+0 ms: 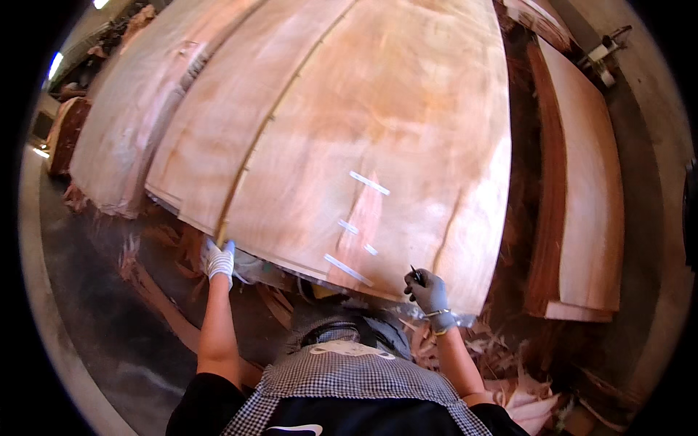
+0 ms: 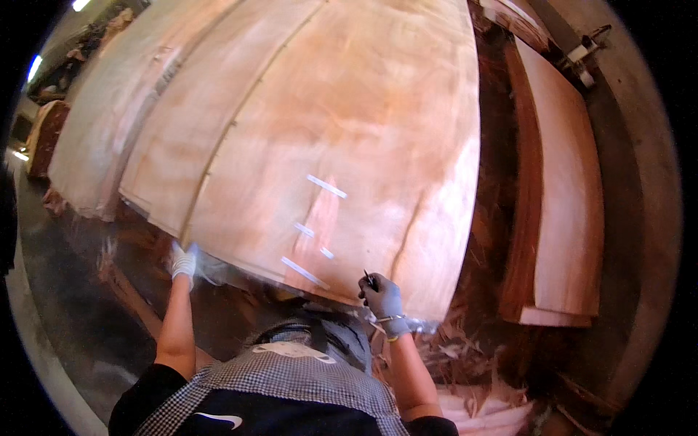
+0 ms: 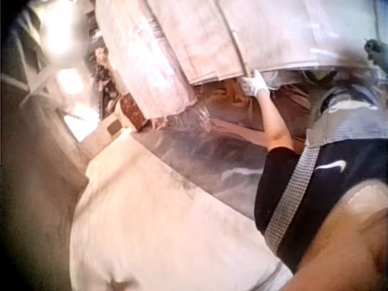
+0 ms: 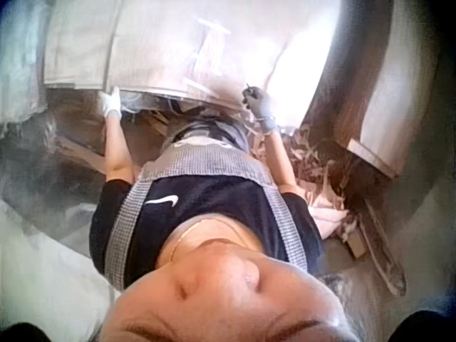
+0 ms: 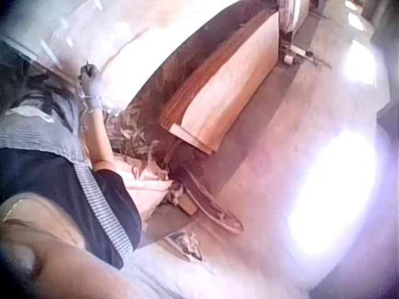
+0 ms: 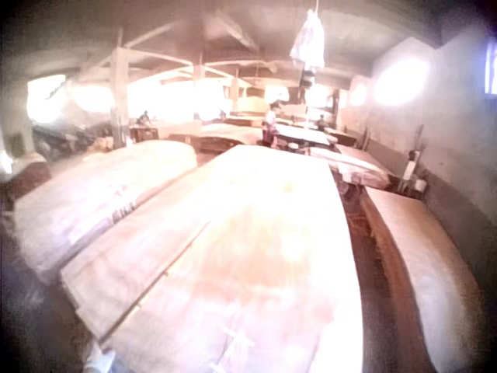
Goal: The person handles large wood veneer sheets by lifting them from stacks, placing them on a work surface, and applying white tape strips to repair cracks.
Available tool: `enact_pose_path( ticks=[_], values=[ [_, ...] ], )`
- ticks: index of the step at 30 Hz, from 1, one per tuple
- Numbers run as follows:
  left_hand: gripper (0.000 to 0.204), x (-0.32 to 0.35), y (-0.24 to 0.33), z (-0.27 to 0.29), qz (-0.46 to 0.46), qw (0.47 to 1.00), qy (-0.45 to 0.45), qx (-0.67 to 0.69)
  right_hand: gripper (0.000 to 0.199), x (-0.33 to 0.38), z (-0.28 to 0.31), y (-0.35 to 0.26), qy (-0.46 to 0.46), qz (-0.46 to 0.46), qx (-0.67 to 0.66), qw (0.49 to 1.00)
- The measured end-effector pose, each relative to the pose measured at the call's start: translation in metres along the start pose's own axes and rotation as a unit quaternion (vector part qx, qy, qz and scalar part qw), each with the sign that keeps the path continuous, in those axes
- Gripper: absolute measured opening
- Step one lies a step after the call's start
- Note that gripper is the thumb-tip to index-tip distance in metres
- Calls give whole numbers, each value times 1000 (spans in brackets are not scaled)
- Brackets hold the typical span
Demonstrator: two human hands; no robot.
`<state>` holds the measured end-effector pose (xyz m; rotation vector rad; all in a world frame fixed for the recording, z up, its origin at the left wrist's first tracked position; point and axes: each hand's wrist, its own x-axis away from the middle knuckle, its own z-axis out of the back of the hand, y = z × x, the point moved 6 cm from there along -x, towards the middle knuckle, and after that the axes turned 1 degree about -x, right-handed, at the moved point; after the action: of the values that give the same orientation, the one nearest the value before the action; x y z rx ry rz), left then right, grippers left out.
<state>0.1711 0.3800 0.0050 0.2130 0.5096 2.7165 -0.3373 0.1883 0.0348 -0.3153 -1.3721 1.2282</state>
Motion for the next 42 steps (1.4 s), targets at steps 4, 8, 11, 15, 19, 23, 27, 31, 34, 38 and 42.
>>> enact_pose_path(
  ticks=[4, 8, 11, 15, 19, 23, 27, 31, 34, 38, 42],
  values=[
    [36, 61, 70, -29, -95, 939, -325, 64, 21, -20, -24, -22, -52, 38, -74, 995],
    [46, 216, 200, -53, -351, 734, -562, 149, 49, -11, -61, -58, -94, 91, -179, 975],
    [42, 251, 228, -42, -486, 643, -585, 85, 56, -8, -63, -47, -14, 68, -250, 966],
    [42, 162, 190, -35, -349, 802, -476, 97, 40, 26, -72, -69, 58, 72, -267, 959],
    [36, 79, 131, -41, -314, 825, -423, 204, 36, 52, -119, -68, 43, 107, -217, 969],
    [30, 10, 110, -7, -296, 855, -326, 272, 40, 103, -186, -36, 15, 286, -76, 955],
    [33, -42, 112, 84, -509, 843, 165, 52, 32, 143, -243, 47, 1, 139, 106, 985],
    [39, -128, 70, 85, -419, 894, 25, 160, 32, 181, -292, 62, -6, 111, 179, 977],
    [42, -212, -12, 32, -127, 982, -58, 124, 31, 196, -320, 71, -32, 156, 227, 961],
    [38, -273, -98, 5, -8, 987, -126, 100, 33, 210, -339, 71, -52, 143, 301, 941],
    [28, -164, 19, 16, -131, 899, -356, 219, 34, 219, -337, 105, -9, 128, 280, 952]
  ],
)
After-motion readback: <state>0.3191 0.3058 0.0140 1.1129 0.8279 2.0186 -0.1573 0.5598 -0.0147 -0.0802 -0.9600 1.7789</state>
